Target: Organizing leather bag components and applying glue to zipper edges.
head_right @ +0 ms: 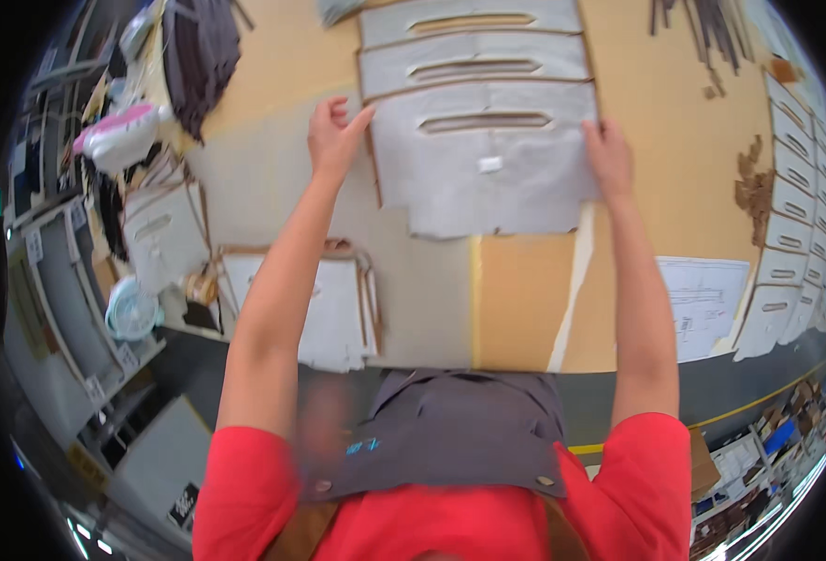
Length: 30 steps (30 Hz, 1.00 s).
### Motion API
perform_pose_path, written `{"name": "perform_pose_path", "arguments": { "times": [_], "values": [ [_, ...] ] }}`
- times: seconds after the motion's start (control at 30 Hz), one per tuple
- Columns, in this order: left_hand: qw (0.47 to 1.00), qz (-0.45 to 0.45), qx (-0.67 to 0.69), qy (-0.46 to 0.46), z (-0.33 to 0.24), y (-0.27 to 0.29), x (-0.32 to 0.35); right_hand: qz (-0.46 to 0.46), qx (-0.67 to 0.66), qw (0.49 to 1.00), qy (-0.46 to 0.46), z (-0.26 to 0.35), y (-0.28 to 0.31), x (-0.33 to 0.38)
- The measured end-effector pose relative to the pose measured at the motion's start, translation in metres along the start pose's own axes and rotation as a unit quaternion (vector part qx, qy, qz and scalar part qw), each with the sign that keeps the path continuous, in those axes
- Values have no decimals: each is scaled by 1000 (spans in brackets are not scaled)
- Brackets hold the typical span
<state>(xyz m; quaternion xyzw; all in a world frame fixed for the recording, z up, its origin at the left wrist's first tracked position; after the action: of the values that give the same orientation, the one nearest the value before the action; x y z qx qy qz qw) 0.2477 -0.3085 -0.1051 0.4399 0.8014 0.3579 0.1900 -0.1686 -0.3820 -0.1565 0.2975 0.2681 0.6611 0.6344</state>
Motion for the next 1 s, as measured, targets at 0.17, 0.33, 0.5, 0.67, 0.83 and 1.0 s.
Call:
{"name": "perform_pose_path", "arguments": {
  "times": [0.17,0.33,0.5,0.67,0.83,1.0],
  "values": [
    [995,81,-24,-56,27,94,60,-71,-26,997,-13,62,33,28],
    [974,174,-112,-92,79,143,144,-57,-118,991,20,85,25,94],
    [958,200,-160,-126,99,145,158,24,-136,990,20,137,-13,166],
    [962,169,-125,-173,101,150,155,125,-169,976,64,192,-58,230],
    [965,162,-92,-187,97,173,172,178,-182,953,162,240,-108,294],
    [961,188,-18,-202,80,199,181,246,-220,935,129,251,-161,338]
  ]
}}
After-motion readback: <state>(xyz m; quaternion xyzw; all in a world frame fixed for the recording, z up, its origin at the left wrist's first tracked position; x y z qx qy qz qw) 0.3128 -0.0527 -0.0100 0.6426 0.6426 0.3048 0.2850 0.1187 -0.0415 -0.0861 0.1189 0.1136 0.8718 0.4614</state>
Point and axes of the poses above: each hand's wrist, its own x-axis away from the middle knuckle, its own y-axis out of the back of the hand, z = x × y, the point moved 3 cm from there along -x, towards the middle knuckle, and after that the axes turned 4 degrees about y, right-handed, at the moved point
